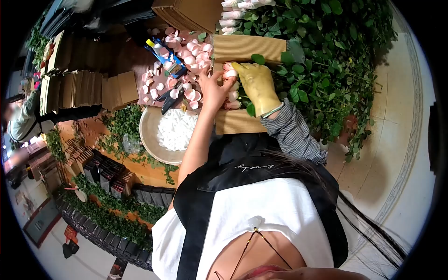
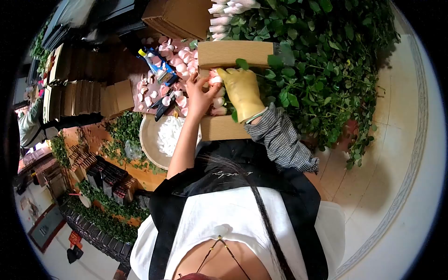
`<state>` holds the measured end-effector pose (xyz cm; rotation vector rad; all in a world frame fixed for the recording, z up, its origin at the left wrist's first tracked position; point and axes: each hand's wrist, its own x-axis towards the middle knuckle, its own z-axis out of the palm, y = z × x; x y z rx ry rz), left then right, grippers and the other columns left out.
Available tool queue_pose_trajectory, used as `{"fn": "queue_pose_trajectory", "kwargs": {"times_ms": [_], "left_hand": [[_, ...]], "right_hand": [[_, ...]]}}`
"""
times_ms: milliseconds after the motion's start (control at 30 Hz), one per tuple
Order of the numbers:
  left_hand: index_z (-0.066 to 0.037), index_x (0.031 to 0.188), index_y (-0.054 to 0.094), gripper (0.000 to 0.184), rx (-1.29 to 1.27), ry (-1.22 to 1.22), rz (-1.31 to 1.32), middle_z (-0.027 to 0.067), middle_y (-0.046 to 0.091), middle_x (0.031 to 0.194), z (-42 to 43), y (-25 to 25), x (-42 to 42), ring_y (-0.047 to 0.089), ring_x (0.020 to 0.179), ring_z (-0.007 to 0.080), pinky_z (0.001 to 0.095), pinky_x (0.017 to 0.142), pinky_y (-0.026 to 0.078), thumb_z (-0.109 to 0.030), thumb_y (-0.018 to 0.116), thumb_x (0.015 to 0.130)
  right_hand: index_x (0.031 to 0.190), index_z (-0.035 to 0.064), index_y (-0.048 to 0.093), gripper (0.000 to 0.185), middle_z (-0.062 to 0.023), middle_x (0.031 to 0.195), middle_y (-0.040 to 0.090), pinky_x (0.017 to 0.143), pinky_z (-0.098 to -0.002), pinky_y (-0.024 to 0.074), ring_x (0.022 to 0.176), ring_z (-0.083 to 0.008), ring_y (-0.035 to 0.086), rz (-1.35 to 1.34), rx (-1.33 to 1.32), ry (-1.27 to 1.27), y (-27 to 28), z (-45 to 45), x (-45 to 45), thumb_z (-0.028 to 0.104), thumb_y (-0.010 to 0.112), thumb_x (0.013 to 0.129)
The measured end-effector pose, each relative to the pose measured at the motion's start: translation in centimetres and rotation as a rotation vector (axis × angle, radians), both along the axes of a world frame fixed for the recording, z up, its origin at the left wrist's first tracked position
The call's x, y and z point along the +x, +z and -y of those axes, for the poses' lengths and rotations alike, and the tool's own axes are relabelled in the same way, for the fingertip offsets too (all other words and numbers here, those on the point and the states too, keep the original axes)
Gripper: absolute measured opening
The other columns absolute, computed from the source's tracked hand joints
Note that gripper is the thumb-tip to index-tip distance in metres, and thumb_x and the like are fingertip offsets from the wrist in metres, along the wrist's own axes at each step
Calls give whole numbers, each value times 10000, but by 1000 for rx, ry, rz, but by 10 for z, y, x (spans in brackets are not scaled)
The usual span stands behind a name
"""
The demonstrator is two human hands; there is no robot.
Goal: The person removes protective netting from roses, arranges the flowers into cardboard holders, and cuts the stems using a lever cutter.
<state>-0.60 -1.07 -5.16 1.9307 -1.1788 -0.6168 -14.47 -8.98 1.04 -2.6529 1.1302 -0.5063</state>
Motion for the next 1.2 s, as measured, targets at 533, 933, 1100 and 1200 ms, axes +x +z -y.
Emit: {"fn": "queue_pose_trajectory", "kwargs": {"times_ms": [533,933,1100,1200], "left_hand": [[-49,1174,664,272,314,338,182,160,656,1093,-164,-5,165,673,938,316,413,811,530,-224,649,966],[-72,1337,520,627,421,509,909,228,565,1171,-79,-71,293,588,1063,399,488,834,531,-294,772,807],[-74,1066,535,496,633,624,1119,115,600,970,-51,-70,290,635,884,300,420,677,529,-373,791,763],[-41,958,577,577,534,515,999,149,621,926,-56,-58,303,654,870,340,463,702,543,-496,830,710]], "right_hand": [[1181,112,641,340,-126,922,703,774,-454,507,857,-341,647,-141,343,78,53,-34,-21,167,719,854],[1199,77,599,372,-186,916,689,778,-481,499,865,-383,641,-62,255,27,29,-48,-11,190,715,864],[1178,113,613,352,-169,869,675,781,-477,490,858,-367,639,-40,310,-43,15,-49,-20,242,712,866],[1233,128,595,388,-139,943,684,822,-454,478,891,-349,634,-83,372,-93,15,-51,-25,246,701,879]]}}
